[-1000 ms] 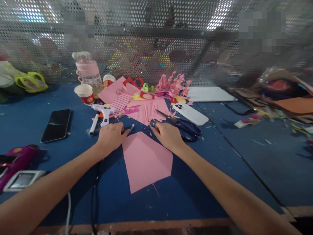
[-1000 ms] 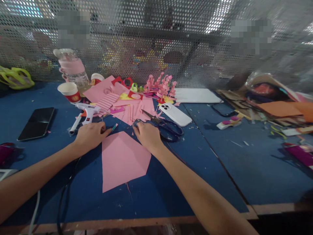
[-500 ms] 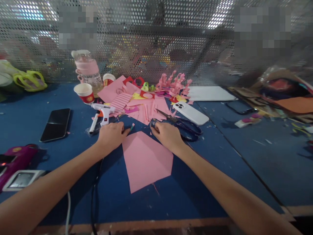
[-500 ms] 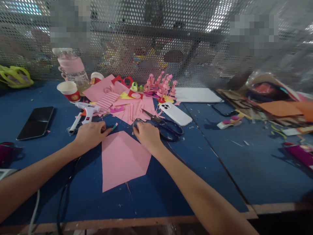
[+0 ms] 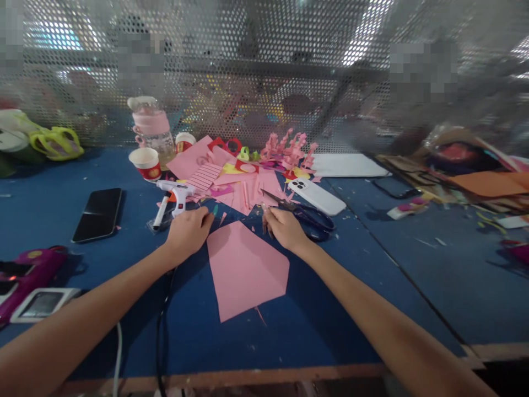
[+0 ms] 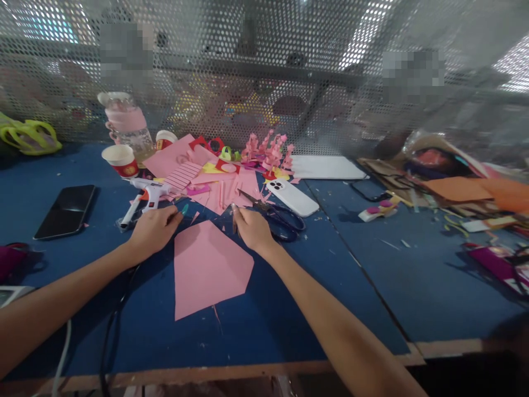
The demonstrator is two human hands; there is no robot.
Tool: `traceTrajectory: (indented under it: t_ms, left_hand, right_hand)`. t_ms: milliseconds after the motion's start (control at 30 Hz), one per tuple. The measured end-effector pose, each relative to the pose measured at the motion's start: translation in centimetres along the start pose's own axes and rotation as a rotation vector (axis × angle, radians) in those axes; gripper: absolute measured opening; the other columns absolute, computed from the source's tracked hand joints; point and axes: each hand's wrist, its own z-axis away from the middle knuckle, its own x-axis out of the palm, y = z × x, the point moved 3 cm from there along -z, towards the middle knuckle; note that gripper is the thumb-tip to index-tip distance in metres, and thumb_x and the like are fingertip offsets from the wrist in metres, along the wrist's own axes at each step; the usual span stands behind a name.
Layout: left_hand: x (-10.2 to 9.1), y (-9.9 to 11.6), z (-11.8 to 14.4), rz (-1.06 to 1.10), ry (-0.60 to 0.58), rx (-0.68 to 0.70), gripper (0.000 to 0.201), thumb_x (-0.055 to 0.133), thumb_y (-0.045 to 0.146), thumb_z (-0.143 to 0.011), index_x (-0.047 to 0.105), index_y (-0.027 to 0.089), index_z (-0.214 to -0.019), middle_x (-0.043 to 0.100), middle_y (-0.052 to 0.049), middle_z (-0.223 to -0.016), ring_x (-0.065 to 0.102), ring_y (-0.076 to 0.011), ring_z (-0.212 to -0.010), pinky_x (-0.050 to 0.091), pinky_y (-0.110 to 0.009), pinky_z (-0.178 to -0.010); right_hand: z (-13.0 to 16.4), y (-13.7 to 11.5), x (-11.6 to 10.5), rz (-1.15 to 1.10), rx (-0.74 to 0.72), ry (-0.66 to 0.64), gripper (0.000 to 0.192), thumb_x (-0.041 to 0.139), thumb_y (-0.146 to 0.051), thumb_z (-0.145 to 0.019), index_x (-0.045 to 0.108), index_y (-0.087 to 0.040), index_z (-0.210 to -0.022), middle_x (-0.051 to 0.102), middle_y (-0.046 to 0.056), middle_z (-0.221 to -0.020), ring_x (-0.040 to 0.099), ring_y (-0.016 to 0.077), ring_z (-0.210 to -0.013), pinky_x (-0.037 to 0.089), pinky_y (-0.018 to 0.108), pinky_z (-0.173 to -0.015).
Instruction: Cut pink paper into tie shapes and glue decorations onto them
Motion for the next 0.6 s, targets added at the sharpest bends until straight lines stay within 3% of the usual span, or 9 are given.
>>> traceTrajectory:
  t_ms: [200, 400, 600]
  left_hand:
    - [-0.3, -0.2, -0.2, 0.233, 0.09, -0.017, 0.026, 0.037, 0.025, -0.082, 0.038, 0.019, -0.056, 0.05, 0.0, -0.055, 0.047, -0.0132, -0.055, 0.028, -0.026, -0.054]
    - [-0.7, -0.2, -0.2, 0.454, 0.1, -0.093, 0.027, 0.038, 0.023, -0.08, 0.032, 0.019, -0.054, 0.039, 0.004, -0.048, 0.038, -0.0101, -0.047, 0.026, -0.024, -0.05]
    - [-0.4, -0.2, 0.1, 0.559, 0.106, -0.124, 0.03, 0.039, 0.027, -0.081, 0.034, 0.019, -0.053, 0.038, 0.005, -0.044, 0.037, -0.0091, -0.044, 0.027, -0.023, -0.048]
  right_hand:
    - [-0.6, 1.0, 0.1, -0.443, 0.056, -0.008, 0.053, 0.033, -0.07, -0.072, 0.044, -0.021, -0.056, 0.046, -0.003, -0.043, 0.041, 0.0095, -0.036, 0.032, 0.024, -0.04]
    - [-0.3, 0.6, -0.2, -0.386, 0.018, 0.041, 0.053, 0.039, -0.072, -0.068, 0.043, -0.02, -0.054, 0.041, -0.005, -0.042, 0.037, 0.0077, -0.038, 0.028, 0.023, -0.041]
    - [0.2, -0.7, 0.1, -0.385, -0.126, -0.044, 0.052, 0.041, -0.067, -0.071, 0.037, -0.02, -0.049, 0.036, -0.006, -0.042, 0.033, 0.0068, -0.039, 0.025, 0.023, -0.043]
